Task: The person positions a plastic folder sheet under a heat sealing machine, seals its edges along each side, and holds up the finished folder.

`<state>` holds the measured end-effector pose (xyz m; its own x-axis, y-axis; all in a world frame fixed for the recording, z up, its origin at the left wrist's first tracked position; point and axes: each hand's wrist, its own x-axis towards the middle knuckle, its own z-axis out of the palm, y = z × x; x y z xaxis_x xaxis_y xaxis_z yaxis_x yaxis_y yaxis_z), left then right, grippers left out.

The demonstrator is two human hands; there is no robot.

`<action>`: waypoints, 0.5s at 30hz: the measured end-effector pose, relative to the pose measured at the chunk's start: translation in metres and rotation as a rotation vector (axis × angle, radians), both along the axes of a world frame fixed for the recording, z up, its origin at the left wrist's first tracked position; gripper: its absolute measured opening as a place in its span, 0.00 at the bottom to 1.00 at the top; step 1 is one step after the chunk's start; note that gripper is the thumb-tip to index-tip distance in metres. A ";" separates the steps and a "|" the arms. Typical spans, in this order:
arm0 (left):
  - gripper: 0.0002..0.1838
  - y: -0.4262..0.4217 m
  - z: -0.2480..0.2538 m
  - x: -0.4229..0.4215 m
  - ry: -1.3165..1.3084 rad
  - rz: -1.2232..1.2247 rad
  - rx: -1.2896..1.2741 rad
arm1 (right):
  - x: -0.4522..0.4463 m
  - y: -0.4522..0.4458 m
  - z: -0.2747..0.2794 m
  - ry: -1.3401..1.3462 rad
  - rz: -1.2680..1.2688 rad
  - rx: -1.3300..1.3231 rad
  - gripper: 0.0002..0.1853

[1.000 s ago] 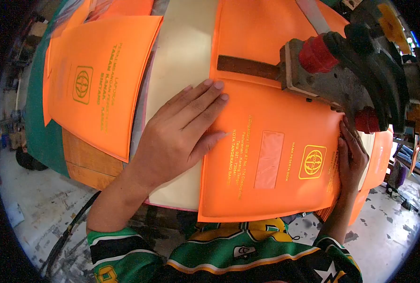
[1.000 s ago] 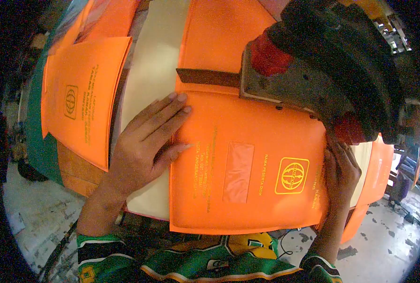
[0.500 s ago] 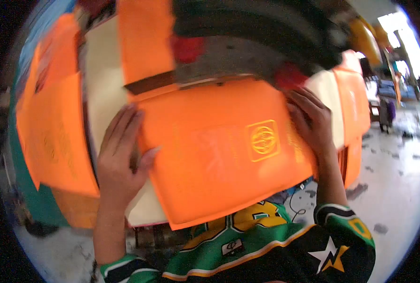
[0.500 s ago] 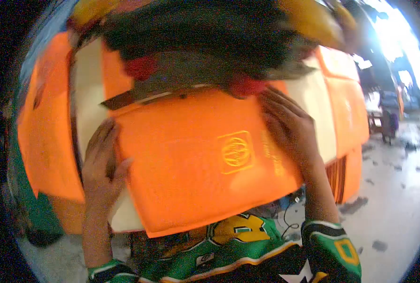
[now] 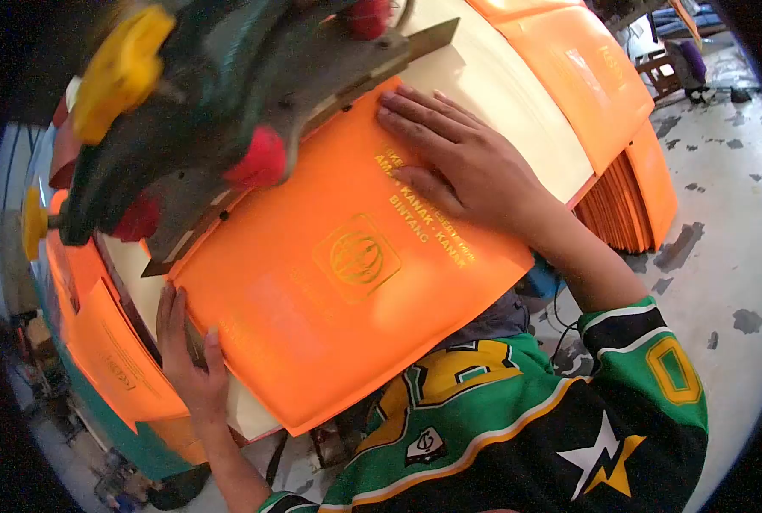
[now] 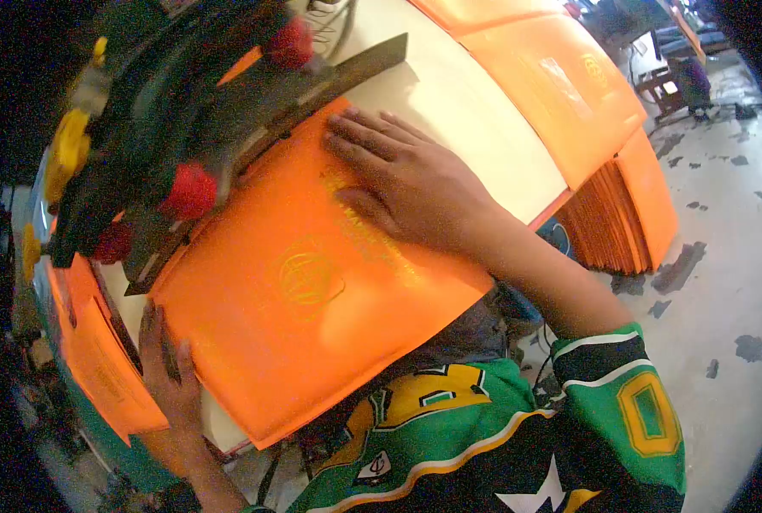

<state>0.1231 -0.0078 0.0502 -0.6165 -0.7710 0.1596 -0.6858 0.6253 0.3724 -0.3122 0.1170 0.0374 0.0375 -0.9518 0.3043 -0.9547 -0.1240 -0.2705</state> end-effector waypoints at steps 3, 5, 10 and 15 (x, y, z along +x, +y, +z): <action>0.31 0.000 0.003 -0.002 -0.016 0.011 0.001 | 0.001 -0.001 -0.007 -0.016 -0.013 -0.018 0.33; 0.30 0.000 0.006 -0.003 -0.011 0.019 0.015 | 0.003 -0.001 -0.011 -0.036 -0.030 -0.034 0.33; 0.30 0.002 0.005 0.000 -0.040 0.047 0.042 | 0.005 -0.002 -0.018 -0.049 -0.036 -0.063 0.34; 0.31 -0.004 0.002 0.007 -0.037 0.035 0.059 | 0.007 0.000 -0.019 -0.023 -0.039 -0.095 0.34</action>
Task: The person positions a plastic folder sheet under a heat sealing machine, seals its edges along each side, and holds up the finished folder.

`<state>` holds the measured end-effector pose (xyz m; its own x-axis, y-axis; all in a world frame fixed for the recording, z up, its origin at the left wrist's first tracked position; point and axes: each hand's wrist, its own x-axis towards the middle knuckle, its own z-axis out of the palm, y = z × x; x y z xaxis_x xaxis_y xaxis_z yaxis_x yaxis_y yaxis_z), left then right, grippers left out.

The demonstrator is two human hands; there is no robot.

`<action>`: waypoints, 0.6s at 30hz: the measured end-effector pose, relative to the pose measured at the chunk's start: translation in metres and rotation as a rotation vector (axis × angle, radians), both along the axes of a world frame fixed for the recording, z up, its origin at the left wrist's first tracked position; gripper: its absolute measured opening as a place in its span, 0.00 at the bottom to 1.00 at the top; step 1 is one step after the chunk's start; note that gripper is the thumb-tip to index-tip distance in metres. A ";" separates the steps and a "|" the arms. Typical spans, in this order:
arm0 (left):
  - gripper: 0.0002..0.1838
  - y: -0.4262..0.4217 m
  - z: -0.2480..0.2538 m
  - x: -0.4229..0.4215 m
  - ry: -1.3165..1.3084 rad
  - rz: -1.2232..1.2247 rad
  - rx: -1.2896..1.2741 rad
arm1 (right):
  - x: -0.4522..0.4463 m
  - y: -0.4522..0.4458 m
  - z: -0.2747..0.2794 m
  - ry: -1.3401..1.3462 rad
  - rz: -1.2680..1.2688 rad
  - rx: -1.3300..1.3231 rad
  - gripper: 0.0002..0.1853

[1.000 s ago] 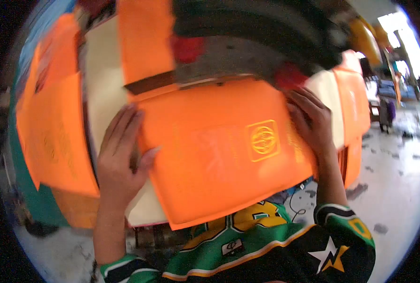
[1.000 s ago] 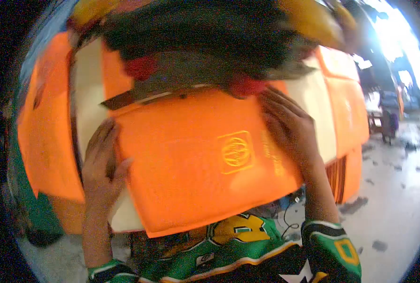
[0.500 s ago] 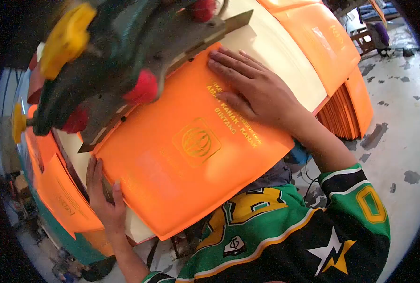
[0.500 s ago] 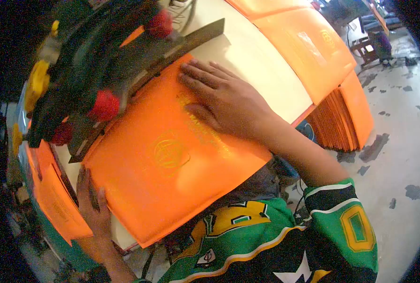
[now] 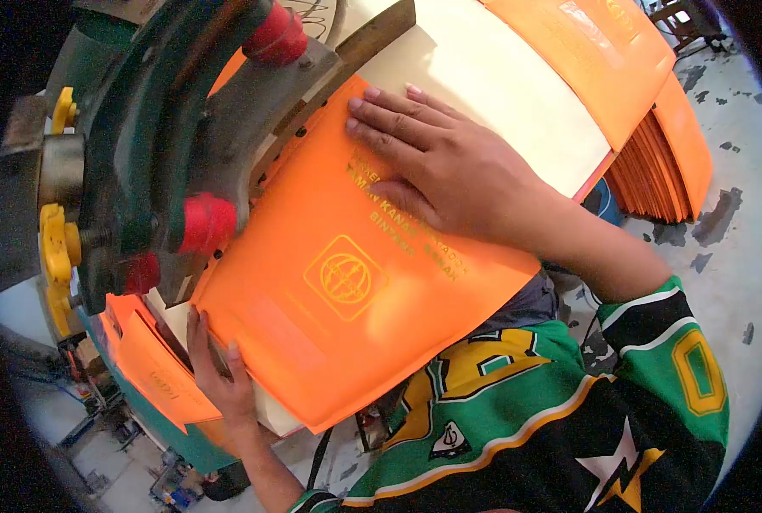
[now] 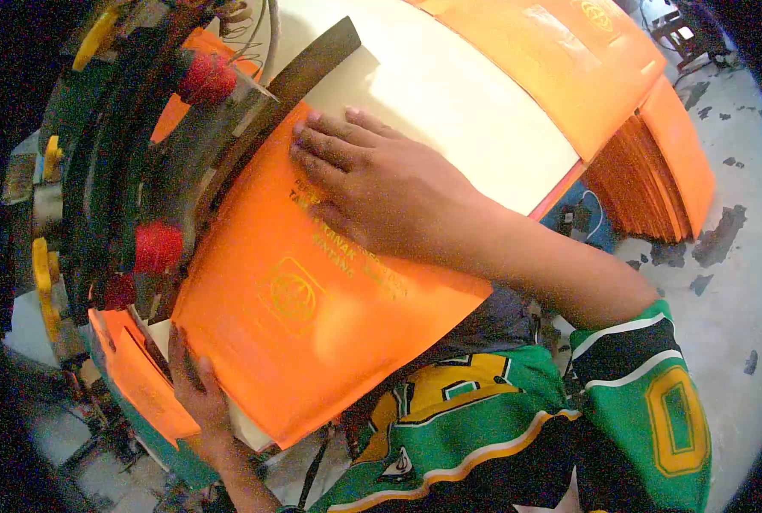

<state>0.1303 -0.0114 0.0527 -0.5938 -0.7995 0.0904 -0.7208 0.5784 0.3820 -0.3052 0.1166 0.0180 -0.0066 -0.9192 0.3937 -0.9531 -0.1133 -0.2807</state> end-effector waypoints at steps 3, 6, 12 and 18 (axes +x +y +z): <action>0.31 0.001 0.002 -0.003 -0.024 0.002 -0.011 | 0.001 0.001 0.000 -0.013 -0.002 -0.004 0.34; 0.32 0.000 0.002 -0.001 -0.025 -0.006 -0.017 | 0.004 0.004 0.007 -0.031 -0.007 0.054 0.34; 0.33 -0.002 0.000 0.003 -0.036 -0.009 -0.017 | 0.005 0.009 0.016 -0.094 -0.015 0.110 0.34; 0.34 -0.002 -0.001 0.004 -0.006 -0.001 0.008 | 0.004 0.013 0.019 -0.092 -0.015 0.112 0.34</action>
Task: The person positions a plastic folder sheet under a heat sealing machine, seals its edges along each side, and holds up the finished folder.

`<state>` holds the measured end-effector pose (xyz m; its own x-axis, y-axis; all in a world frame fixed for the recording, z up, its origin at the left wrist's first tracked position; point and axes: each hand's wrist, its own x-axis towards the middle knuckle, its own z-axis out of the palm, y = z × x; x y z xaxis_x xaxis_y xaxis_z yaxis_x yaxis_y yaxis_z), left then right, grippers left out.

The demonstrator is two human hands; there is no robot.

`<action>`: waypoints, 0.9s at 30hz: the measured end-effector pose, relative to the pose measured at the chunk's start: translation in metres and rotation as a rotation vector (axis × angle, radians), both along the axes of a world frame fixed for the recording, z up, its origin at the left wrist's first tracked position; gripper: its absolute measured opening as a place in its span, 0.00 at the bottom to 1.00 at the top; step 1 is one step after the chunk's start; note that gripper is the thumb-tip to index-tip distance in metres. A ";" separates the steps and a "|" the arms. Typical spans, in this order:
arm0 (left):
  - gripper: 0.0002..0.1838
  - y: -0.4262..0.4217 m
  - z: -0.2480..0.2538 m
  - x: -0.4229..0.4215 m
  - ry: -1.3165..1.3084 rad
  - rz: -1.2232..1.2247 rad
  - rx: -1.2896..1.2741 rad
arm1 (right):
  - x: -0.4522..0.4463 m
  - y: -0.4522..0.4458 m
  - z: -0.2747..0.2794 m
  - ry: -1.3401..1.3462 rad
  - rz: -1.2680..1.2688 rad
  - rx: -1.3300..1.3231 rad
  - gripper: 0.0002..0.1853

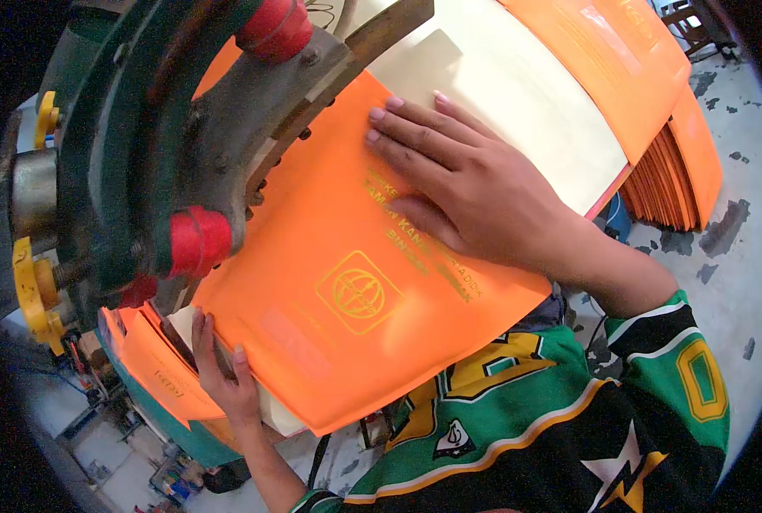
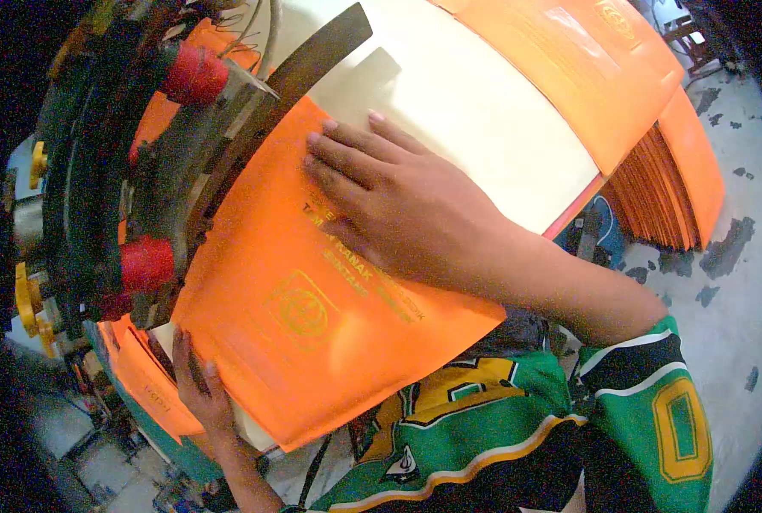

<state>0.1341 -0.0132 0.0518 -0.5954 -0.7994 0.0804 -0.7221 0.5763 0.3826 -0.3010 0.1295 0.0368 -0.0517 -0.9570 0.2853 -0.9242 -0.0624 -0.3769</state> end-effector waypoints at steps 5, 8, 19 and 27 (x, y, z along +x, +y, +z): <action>0.33 0.000 -0.002 0.001 0.027 0.008 -0.006 | 0.001 0.000 0.003 -0.015 0.000 0.030 0.34; 0.33 0.002 -0.002 -0.001 0.046 0.010 0.006 | 0.000 0.000 -0.001 0.041 -0.003 -0.044 0.32; 0.33 0.007 0.005 -0.006 0.040 0.060 0.029 | 0.000 0.001 0.012 -0.001 0.000 0.042 0.35; 0.31 0.005 0.001 -0.005 0.022 0.046 0.013 | -0.002 0.000 0.009 0.015 0.008 0.011 0.32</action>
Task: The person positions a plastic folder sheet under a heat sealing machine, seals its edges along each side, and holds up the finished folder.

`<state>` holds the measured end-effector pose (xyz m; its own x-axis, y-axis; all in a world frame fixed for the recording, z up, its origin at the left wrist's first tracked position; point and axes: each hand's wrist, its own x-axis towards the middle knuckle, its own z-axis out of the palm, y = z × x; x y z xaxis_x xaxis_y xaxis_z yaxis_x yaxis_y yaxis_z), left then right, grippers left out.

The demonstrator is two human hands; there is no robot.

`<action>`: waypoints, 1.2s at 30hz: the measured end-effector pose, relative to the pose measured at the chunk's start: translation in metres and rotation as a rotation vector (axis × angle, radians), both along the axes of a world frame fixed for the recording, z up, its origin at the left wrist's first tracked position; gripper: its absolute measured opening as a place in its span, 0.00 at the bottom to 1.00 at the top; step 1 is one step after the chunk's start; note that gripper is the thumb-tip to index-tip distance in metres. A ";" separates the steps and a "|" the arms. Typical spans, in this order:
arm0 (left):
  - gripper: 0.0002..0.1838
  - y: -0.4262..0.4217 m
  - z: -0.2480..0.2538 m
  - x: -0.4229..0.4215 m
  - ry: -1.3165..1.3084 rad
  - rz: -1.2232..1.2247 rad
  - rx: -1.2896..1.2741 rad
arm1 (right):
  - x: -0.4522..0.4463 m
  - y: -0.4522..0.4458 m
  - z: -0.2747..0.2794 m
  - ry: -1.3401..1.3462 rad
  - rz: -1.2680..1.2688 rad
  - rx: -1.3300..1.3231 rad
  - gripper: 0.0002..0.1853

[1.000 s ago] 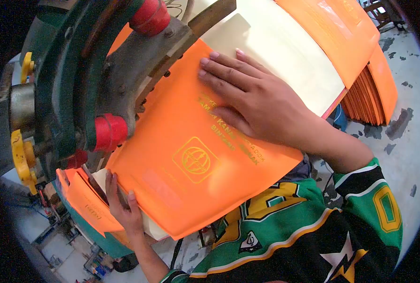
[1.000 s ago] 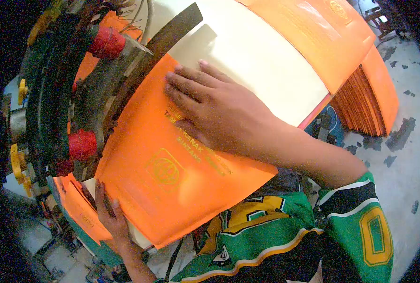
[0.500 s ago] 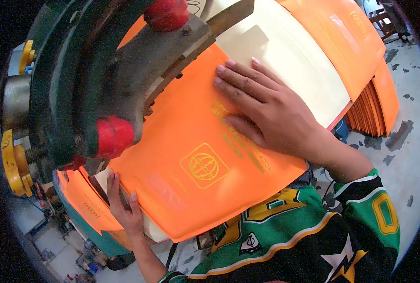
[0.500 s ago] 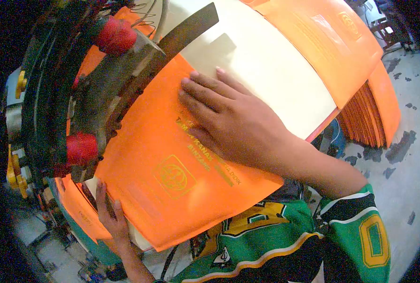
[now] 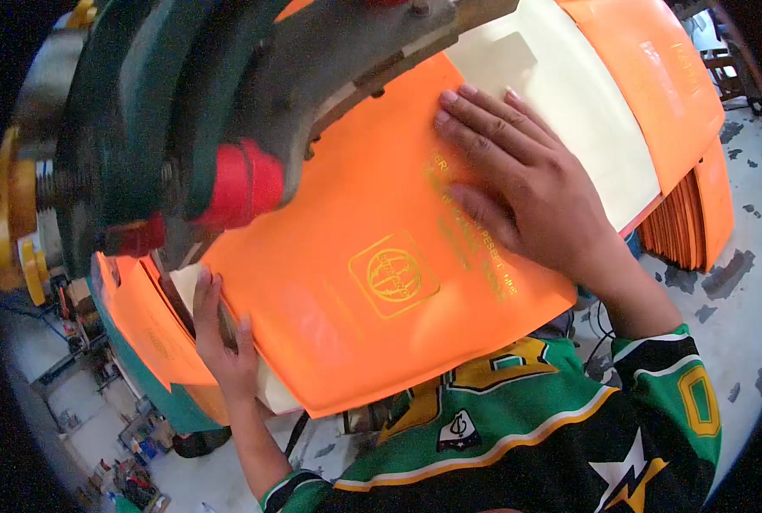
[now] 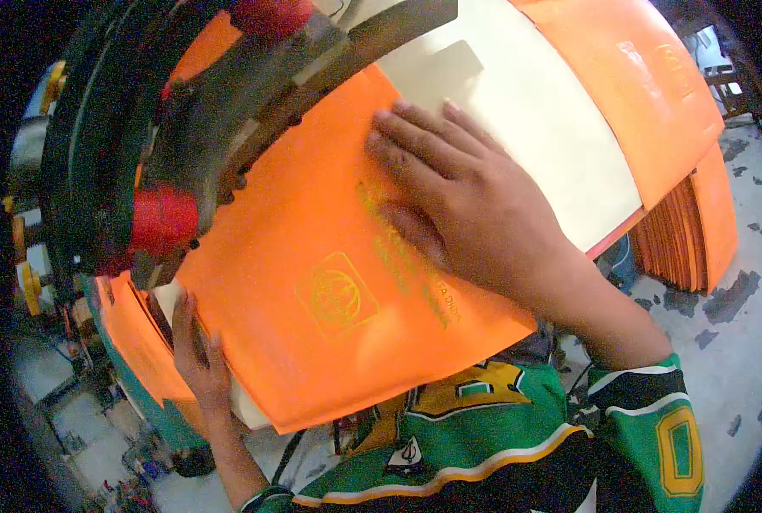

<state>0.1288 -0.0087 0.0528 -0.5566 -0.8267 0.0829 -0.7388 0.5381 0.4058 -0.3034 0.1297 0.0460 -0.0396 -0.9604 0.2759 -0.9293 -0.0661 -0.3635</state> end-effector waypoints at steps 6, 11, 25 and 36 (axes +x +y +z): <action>0.30 -0.002 0.001 -0.002 0.061 -0.021 -0.014 | 0.000 -0.003 0.002 -0.023 -0.003 -0.006 0.32; 0.29 -0.001 -0.003 -0.003 0.072 0.009 -0.018 | 0.000 -0.004 0.001 0.024 -0.027 -0.020 0.30; 0.30 -0.002 -0.009 -0.010 0.157 -0.043 -0.124 | 0.000 -0.013 0.006 -0.046 -0.042 0.003 0.24; 0.32 -0.004 -0.012 -0.004 0.170 -0.088 -0.139 | 0.007 -0.015 0.011 -0.032 -0.091 0.055 0.23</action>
